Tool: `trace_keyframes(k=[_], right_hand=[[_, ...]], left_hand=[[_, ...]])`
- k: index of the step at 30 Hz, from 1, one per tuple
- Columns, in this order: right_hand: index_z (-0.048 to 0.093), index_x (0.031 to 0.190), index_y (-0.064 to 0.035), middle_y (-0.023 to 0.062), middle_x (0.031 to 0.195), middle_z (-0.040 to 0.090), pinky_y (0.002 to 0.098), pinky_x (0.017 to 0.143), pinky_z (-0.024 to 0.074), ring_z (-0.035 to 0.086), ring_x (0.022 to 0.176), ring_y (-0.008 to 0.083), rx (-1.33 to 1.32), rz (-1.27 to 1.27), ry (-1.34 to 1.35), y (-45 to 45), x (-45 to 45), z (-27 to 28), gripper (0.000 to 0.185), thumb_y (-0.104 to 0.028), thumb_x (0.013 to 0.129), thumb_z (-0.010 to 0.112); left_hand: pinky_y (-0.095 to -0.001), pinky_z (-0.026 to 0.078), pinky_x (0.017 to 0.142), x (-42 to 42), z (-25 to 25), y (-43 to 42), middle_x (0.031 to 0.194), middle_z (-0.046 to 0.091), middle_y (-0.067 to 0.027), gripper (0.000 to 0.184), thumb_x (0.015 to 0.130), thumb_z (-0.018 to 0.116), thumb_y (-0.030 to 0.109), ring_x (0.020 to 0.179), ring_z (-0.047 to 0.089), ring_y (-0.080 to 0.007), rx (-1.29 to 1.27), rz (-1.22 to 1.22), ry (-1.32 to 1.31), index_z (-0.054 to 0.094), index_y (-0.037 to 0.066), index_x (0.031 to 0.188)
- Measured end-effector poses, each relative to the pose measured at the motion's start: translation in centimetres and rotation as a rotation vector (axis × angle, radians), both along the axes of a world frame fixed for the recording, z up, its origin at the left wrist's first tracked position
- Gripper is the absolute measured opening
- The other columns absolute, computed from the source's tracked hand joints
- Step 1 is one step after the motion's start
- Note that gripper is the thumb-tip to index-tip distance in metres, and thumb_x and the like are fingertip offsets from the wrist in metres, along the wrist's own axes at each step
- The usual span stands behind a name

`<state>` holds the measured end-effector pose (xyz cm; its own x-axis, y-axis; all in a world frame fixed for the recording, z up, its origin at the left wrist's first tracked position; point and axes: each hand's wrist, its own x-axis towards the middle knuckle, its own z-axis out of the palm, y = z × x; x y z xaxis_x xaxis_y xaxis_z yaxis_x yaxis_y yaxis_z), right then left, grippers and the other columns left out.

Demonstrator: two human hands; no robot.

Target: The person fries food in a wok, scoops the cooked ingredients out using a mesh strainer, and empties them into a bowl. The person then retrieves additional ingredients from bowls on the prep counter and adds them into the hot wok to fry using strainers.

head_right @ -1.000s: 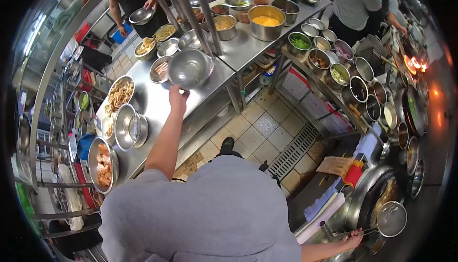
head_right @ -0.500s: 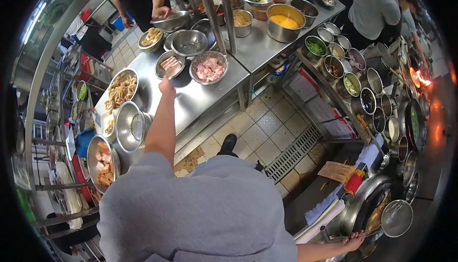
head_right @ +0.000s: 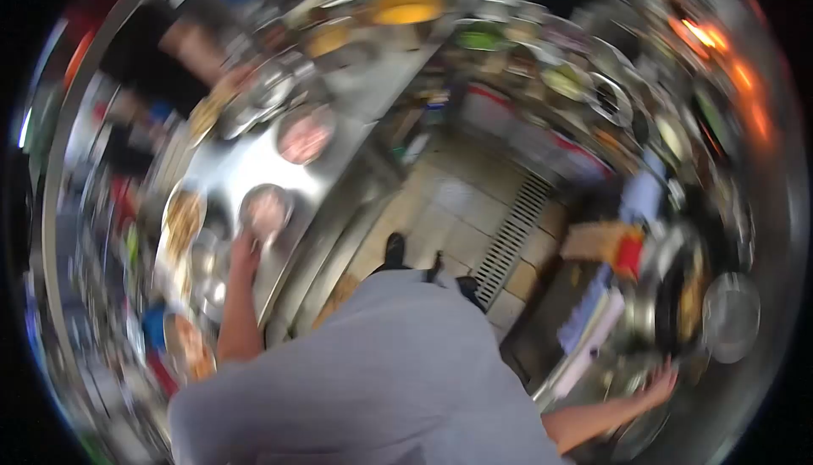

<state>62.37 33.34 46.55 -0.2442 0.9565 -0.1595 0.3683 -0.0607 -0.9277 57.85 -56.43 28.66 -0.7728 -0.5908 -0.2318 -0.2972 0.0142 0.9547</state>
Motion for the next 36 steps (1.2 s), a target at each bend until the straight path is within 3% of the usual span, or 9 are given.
trace_keyframes(k=[1, 4, 7, 9, 13, 15, 19, 21, 36], right_hand=[[0.036, 0.118, -0.0075, 0.0116, 0.109, 0.05, 0.0334, 0.078, 0.0395, 0.049, 0.097, 0.024, -0.022, 0.034, 0.107, -0.5, 0.4, 0.3, 0.041, -0.022, 0.08, 0.044], [0.048, 0.105, -0.0024, 0.0089, 0.097, 0.057, 0.0294, 0.071, 0.0411, 0.052, 0.085, 0.0169, 0.041, -0.05, 0.188, -3.4, -0.1, 3.4, 0.032, -0.018, 0.078, 0.045], [0.041, 0.103, -0.0028, 0.0136, 0.091, 0.056, 0.0172, 0.037, 0.0288, 0.037, 0.045, 0.007, -0.06, 0.09, 0.693, 1.7, 2.7, 0.4, 0.028, -0.007, 0.076, 0.042], [0.045, 0.1, -0.0018, 0.0112, 0.083, 0.055, 0.0179, 0.033, 0.0261, 0.034, 0.041, 0.005, -0.019, -0.085, 0.626, 3.4, 1.6, -1.4, 0.023, -0.006, 0.078, 0.042], [0.048, 0.1, -0.0015, 0.0109, 0.076, 0.055, 0.0226, 0.039, 0.0337, 0.041, 0.043, 0.0095, 0.063, -0.22, 0.296, 3.6, 4.7, -0.6, 0.024, -0.006, 0.077, 0.041], [0.053, 0.096, -0.0018, 0.0135, 0.079, 0.059, 0.0317, 0.058, 0.0432, 0.056, 0.064, 0.0215, 0.393, -0.116, -0.316, 1.9, 7.4, 1.4, 0.024, -0.008, 0.075, 0.043], [0.055, 0.095, -0.0029, 0.0163, 0.087, 0.058, 0.0341, 0.074, 0.0409, 0.056, 0.08, 0.0273, 0.326, -0.067, -0.49, -1.0, 9.0, 5.6, 0.026, -0.009, 0.073, 0.045], [0.056, 0.094, -0.0032, 0.0187, 0.088, 0.057, 0.036, 0.076, 0.0408, 0.054, 0.084, 0.0303, 0.582, -0.011, -0.676, -0.1, 7.9, 4.5, 0.025, -0.009, 0.072, 0.045], [0.053, 0.088, -0.0016, 0.023, 0.089, 0.054, 0.0413, 0.076, 0.0391, 0.051, 0.086, 0.036, 0.393, -0.552, -0.521, 4.7, -5.1, -3.7, 0.022, -0.007, 0.07, 0.042]], left_hand=[[-0.0239, 0.043, 0.062, -0.3, 3.5, 4.0, 0.074, 0.051, -0.0036, 0.008, 0.072, 0.049, 0.008, 0.073, 0.05, -0.0136, 0.561, 0.299, -0.07, 0.049, 0.005, 0.08], [-0.0157, 0.037, 0.041, -2.9, 2.6, 9.8, 0.071, 0.051, -0.0023, 0.012, 0.072, 0.046, 0.007, 0.048, 0.045, -0.0092, 0.564, -0.022, -0.315, 0.049, 0.002, 0.082], [-0.0164, 0.035, 0.041, -9.5, 3.8, 20.3, 0.076, 0.053, -0.0017, 0.022, 0.074, 0.047, 0.011, 0.055, 0.046, -0.0062, 0.585, -0.432, -0.43, 0.049, 0.006, 0.095], [-0.0172, 0.035, 0.041, -12.9, 5.2, 27.6, 0.077, 0.054, -0.0011, 0.022, 0.076, 0.047, 0.013, 0.056, 0.046, -0.0059, 0.558, -0.637, -0.374, 0.048, 0.008, 0.098], [-0.019, 0.032, 0.04, -19.7, 6.6, 37.5, 0.061, 0.045, 0.0046, 0.007, 0.078, 0.045, 0.01, 0.044, 0.038, -0.005, 0.415, -0.966, -0.341, 0.047, 0.01, 0.085], [-0.0198, 0.032, 0.039, -21.5, 8.4, 41.6, 0.061, 0.045, 0.0041, 0.004, 0.077, 0.046, 0.01, 0.044, 0.039, -0.0052, 0.442, -1.01, -0.337, 0.046, 0.011, 0.081], [-0.0202, 0.032, 0.039, -23.8, 9.6, 47.4, 0.059, 0.045, 0.0036, 0.003, 0.077, 0.046, 0.009, 0.044, 0.041, -0.0061, 0.397, -1.141, -0.339, 0.045, 0.012, 0.077], [-0.0203, 0.032, 0.039, -24.5, 9.1, 49.7, 0.058, 0.044, 0.0035, 0.003, 0.077, 0.047, 0.009, 0.043, 0.041, -0.0066, 0.401, -1.182, -0.346, 0.045, 0.012, 0.076], [-0.0207, 0.039, 0.047, -29.5, 5.0, 59.0, 0.065, 0.05, 0.0002, 0.012, 0.082, 0.046, 0.019, 0.052, 0.048, -0.0096, 0.599, -1.547, -0.586, 0.044, 0.011, 0.074]])
